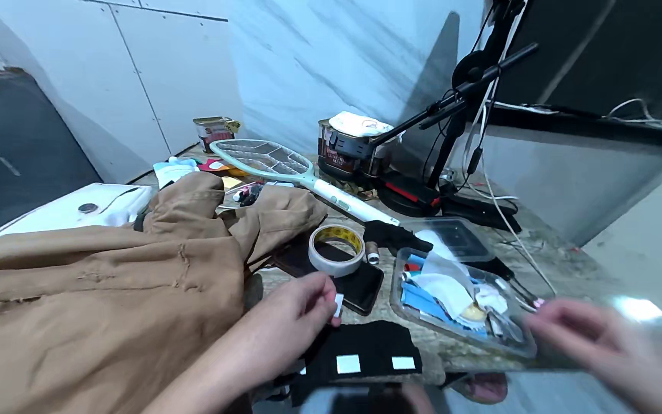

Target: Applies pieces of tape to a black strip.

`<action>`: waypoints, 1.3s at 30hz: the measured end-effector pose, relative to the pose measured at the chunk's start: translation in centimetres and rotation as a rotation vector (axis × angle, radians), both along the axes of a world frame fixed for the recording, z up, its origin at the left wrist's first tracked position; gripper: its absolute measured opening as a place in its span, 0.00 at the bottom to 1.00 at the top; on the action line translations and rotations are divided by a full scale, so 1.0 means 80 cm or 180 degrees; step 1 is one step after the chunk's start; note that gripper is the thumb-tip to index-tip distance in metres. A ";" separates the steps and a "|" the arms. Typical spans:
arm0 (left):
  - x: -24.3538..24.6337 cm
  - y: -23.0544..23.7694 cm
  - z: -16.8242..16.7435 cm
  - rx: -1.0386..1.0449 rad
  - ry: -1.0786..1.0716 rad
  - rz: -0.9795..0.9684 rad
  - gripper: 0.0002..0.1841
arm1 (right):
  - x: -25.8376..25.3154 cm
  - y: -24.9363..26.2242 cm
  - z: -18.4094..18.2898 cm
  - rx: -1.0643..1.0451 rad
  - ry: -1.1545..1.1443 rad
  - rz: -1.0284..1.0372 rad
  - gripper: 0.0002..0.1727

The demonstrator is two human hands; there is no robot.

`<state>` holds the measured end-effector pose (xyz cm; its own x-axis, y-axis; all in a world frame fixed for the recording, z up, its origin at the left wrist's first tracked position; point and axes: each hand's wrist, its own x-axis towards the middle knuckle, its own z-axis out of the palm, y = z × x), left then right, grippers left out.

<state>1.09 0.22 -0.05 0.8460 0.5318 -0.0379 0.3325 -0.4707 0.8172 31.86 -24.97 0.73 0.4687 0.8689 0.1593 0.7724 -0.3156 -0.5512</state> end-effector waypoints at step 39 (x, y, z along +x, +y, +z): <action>0.068 -0.014 0.039 0.0862 0.0587 -0.1264 0.12 | -0.119 0.123 -0.012 0.0718 -0.0058 0.0984 0.08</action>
<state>6.53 -0.92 3.05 0.9770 0.1822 -0.1109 0.2121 -0.7767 0.5931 22.34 -15.12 -0.24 0.1852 0.9109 0.3687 0.8225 0.0616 -0.5654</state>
